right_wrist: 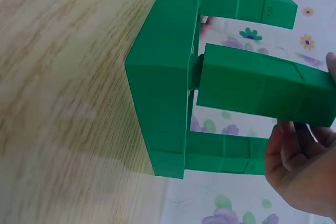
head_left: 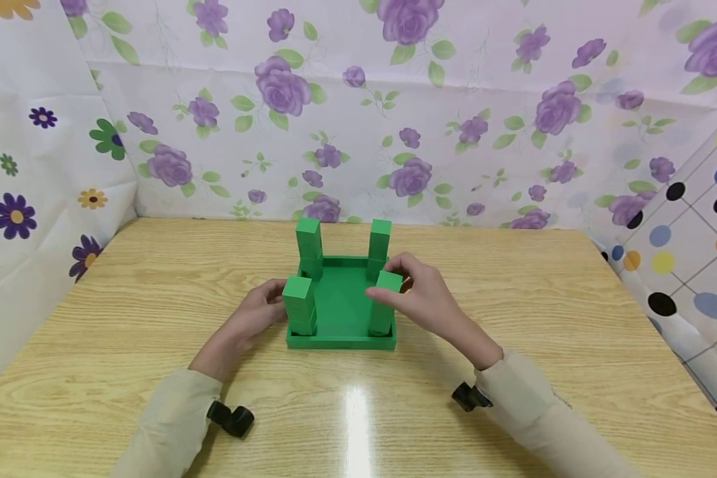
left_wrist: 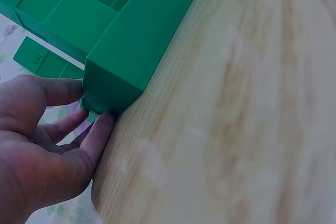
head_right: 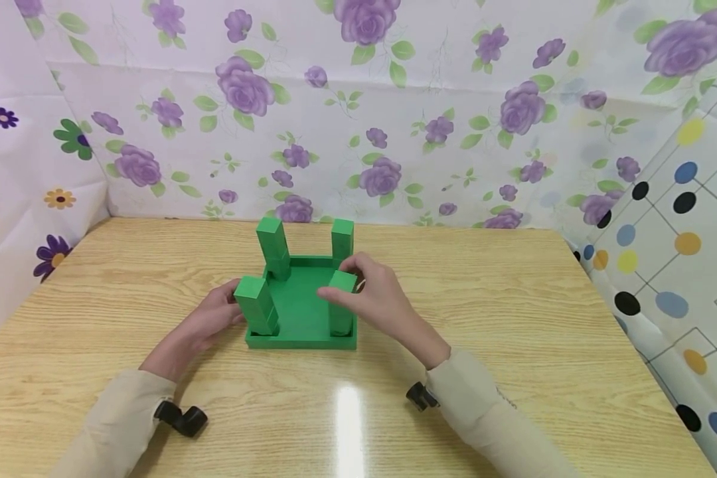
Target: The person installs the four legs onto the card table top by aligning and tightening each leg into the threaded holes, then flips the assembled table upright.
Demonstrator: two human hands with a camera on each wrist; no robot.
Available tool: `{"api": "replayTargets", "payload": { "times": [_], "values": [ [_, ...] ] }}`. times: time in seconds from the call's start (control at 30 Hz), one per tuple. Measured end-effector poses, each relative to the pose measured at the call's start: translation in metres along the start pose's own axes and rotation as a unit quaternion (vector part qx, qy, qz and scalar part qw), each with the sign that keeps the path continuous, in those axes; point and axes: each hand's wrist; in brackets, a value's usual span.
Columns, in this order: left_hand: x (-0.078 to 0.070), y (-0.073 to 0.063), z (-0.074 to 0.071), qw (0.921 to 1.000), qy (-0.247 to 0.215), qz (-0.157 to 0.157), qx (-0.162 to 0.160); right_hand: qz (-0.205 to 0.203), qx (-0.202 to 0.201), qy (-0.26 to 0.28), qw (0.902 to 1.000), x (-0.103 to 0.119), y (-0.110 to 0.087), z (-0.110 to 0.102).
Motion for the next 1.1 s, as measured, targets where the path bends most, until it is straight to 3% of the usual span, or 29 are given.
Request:
{"api": "replayTargets", "payload": {
  "times": [0.23,0.53,0.67,0.77,0.97,1.1],
  "values": [
    [0.000,0.000,0.000,0.9999,-0.010,0.005,0.006,0.007,0.089,0.063,0.9940,-0.007,0.003,-0.007],
    [0.000,0.000,0.000,0.9999,-0.010,0.003,0.004,-0.003,0.189,0.221,0.9567,-0.022,0.004,-0.025],
    [0.000,-0.001,-0.001,1.0000,0.003,0.006,0.001,0.001,0.195,0.239,0.9512,-0.023,0.006,-0.026],
    [0.000,-0.001,-0.001,0.9999,0.008,0.009,0.001,0.013,0.180,0.226,0.9574,-0.022,0.007,-0.025],
    [0.001,-0.001,-0.001,1.0000,0.004,0.007,-0.002,0.022,0.104,0.155,0.9822,-0.019,0.006,-0.016],
    [0.001,-0.001,0.000,1.0000,0.000,0.007,0.001,0.012,0.060,0.132,0.9893,-0.017,0.005,-0.009]
  ]
}}
Point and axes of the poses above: each hand's wrist, its own y-axis towards the middle knuckle, its own z-axis out of the palm, x = y × z, and after that the axes turned 7 degrees about -x, right-handed
